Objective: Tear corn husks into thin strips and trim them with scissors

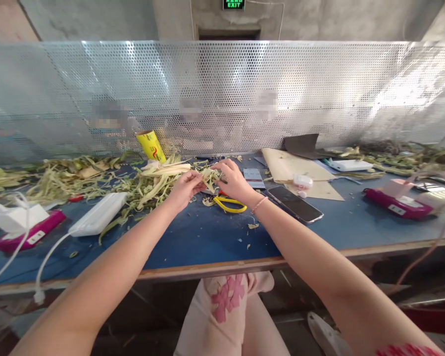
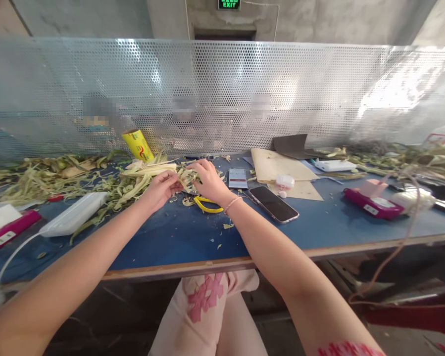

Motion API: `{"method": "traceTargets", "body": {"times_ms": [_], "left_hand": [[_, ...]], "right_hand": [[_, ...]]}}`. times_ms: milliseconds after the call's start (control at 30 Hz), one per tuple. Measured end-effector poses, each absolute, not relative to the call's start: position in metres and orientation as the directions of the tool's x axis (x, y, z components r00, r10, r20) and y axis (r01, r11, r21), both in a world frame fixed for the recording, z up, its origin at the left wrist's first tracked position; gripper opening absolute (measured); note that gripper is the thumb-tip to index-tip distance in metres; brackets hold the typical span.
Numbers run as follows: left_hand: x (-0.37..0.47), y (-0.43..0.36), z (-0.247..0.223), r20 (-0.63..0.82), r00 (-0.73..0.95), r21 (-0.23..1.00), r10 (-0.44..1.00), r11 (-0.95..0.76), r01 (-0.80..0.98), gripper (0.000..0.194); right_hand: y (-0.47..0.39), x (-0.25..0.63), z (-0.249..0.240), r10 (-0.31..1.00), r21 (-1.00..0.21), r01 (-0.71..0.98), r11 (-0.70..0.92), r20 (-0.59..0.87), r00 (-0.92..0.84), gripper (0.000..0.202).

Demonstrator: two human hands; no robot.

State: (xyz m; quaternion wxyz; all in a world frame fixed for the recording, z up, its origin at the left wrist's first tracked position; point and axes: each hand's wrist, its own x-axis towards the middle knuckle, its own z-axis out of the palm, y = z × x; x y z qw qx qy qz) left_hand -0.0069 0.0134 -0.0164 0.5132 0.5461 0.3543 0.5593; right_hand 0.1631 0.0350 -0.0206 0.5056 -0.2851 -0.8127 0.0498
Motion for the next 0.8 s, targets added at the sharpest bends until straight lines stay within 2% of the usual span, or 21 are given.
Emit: {"method": "traceTargets", "body": {"times_ms": [100, 200, 267, 400, 600, 800], "left_hand": [[-0.008, 0.013, -0.015, 0.224, 0.108, 0.955, 0.969, -0.196, -0.222, 0.032], [-0.006, 0.01, -0.015, 0.199, 0.135, 0.966, 0.971, -0.172, -0.192, 0.031], [-0.004, 0.008, -0.014, 0.198, 0.15, 0.975, 0.969, -0.179, -0.13, 0.03], [-0.001, 0.004, -0.012, 0.229, 0.142, 0.974, 0.963, -0.227, -0.03, 0.029], [-0.002, 0.005, -0.012, 0.26, 0.125, 0.965, 0.958, -0.261, -0.009, 0.026], [-0.003, 0.005, -0.013, 0.295, 0.143, 0.955, 0.945, -0.298, -0.002, 0.023]], "right_hand": [[0.031, 0.163, -0.021, 0.378, -0.166, 0.436, 0.885, 0.802, -0.462, 0.038], [0.028, 0.161, -0.022, 0.321, -0.08, 0.438, 0.895, 0.798, -0.51, 0.036], [0.026, 0.16, -0.021, 0.305, -0.064, 0.429, 0.901, 0.797, -0.522, 0.034], [0.024, 0.159, -0.02, 0.351, -0.127, 0.42, 0.899, 0.783, -0.514, 0.025], [0.025, 0.157, -0.023, 0.389, -0.218, 0.369, 0.904, 0.78, -0.491, 0.013], [0.022, 0.152, -0.023, 0.499, -0.409, 0.292, 0.865, 0.766, -0.405, 0.008]]}}
